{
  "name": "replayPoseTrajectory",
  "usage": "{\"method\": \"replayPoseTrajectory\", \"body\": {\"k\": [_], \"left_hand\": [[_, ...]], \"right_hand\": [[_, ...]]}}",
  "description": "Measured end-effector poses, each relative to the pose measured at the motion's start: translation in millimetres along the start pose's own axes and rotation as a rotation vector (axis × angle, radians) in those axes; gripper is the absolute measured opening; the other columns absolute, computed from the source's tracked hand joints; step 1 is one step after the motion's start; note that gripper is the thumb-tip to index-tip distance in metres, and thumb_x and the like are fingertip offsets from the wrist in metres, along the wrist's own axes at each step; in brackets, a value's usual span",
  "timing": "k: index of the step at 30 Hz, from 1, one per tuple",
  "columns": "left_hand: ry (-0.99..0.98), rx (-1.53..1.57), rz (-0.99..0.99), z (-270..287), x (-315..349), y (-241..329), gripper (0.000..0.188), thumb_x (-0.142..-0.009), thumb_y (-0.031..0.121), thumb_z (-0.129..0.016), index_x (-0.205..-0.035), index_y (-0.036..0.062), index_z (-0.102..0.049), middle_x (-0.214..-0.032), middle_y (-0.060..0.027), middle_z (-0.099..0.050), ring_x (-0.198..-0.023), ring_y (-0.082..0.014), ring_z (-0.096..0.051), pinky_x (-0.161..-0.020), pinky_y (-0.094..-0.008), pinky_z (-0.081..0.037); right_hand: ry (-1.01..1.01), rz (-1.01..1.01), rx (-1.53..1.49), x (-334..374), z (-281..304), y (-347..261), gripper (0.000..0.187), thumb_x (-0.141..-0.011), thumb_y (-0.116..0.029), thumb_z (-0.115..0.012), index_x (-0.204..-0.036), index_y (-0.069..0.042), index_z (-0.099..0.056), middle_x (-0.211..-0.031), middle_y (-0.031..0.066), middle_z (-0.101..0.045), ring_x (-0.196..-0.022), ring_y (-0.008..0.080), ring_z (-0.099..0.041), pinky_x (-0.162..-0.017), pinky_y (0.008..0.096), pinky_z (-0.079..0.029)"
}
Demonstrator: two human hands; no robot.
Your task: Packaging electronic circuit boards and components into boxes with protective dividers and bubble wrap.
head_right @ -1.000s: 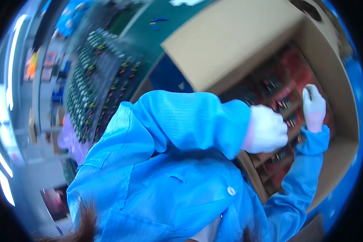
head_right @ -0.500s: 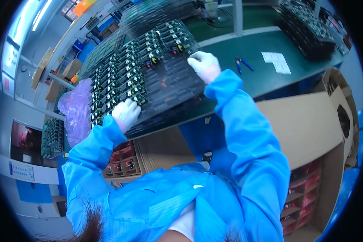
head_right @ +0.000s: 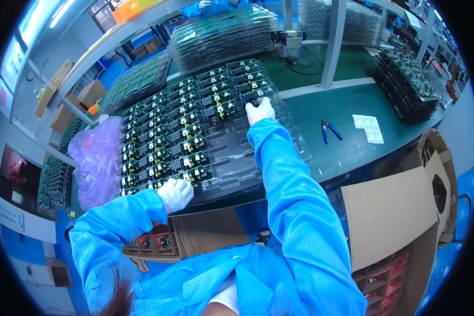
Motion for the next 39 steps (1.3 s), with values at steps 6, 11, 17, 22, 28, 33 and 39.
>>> {"method": "replayPoseTrajectory", "body": {"k": [6,11,17,22,28,33,39], "left_hand": [[-0.059,0.172,0.114,-8,0,-13,0.011,-0.069,0.015,-0.052,-0.078,0.0076,-0.051,-0.077,-0.0081,-0.046,-0.064,-0.0224,-0.045,-0.051,-0.033,-0.038],[-0.042,0.0,0.106,35,-18,-18,0.012,-0.071,0.009,-0.05,-0.083,0.0064,-0.052,-0.089,-0.0149,-0.05,-0.061,-0.0269,-0.047,-0.048,-0.036,-0.038],[0.411,0.147,0.19,140,-71,6,0.034,-0.069,-0.005,-0.059,-0.101,0.0045,-0.054,-0.1,-0.0113,-0.054,-0.069,-0.0237,-0.054,-0.057,-0.0296,-0.046],[0.556,0.649,0.036,215,-174,88,0.036,-0.066,-0.007,-0.062,-0.099,0.0044,-0.054,-0.1,-0.0094,-0.054,-0.074,-0.0201,-0.056,-0.054,-0.0242,-0.046],[0.575,1.071,-0.412,319,-277,274,0.037,-0.063,-0.007,-0.063,-0.097,0.0025,-0.054,-0.097,-0.0111,-0.054,-0.077,-0.0231,-0.055,-0.063,-0.0276,-0.047],[0.268,1.509,-0.774,357,-312,463,0.03,-0.063,-0.006,-0.059,-0.093,-0.0002,-0.055,-0.083,-0.0085,-0.05,-0.063,-0.0165,-0.048,-0.056,-0.023,-0.04],[-0.112,1.516,-0.941,333,-292,638,0.028,-0.06,0.003,-0.062,-0.087,0.0036,-0.057,-0.078,-0.0093,-0.051,-0.062,-0.021,-0.05,-0.058,-0.0285,-0.043]], "right_hand": [[0.18,0.026,-0.417,26,51,-26,0.038,-0.067,-0.02,-0.064,-0.093,0.004,-0.052,-0.084,0.0169,-0.059,-0.075,0.0246,-0.057,-0.072,0.0306,-0.045],[0.137,0.189,-0.535,74,144,-51,0.041,-0.069,-0.021,-0.064,-0.096,0.007,-0.052,-0.086,0.0157,-0.059,-0.073,0.0206,-0.056,-0.069,0.0283,-0.045],[0.329,0.338,-0.33,199,378,-41,0.038,-0.073,-0.018,-0.063,-0.102,0.004,-0.053,-0.09,0.0132,-0.059,-0.077,0.017,-0.056,-0.072,0.0265,-0.046],[0.671,0.271,-0.098,356,601,38,0.035,-0.075,-0.007,-0.06,-0.107,0.004,-0.048,-0.098,0.0138,-0.056,-0.082,0.0166,-0.054,-0.076,0.026,-0.044],[0.801,-0.251,0.198,591,751,173,0.033,-0.073,-0.011,-0.061,-0.101,0.005,-0.053,-0.091,0.0123,-0.06,-0.079,0.0158,-0.056,-0.073,0.025,-0.044],[0.629,-0.582,0.224,677,765,318,0.036,-0.073,-0.011,-0.061,-0.104,0.006,-0.052,-0.095,0.0132,-0.057,-0.081,0.0178,-0.054,-0.075,0.0273,-0.044],[0.539,-0.72,0.007,696,752,444,0.039,-0.069,-0.012,-0.061,-0.104,0.004,-0.053,-0.091,0.0141,-0.06,-0.075,0.0226,-0.056,-0.07,0.0315,-0.047]]}}
Point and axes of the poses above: each hand's wrist, its own x-axis away from the middle knuckle, its own z-axis out of the back of the hand, y = z × x, the point moved 10 cm from there along -x, towards the middle knuckle
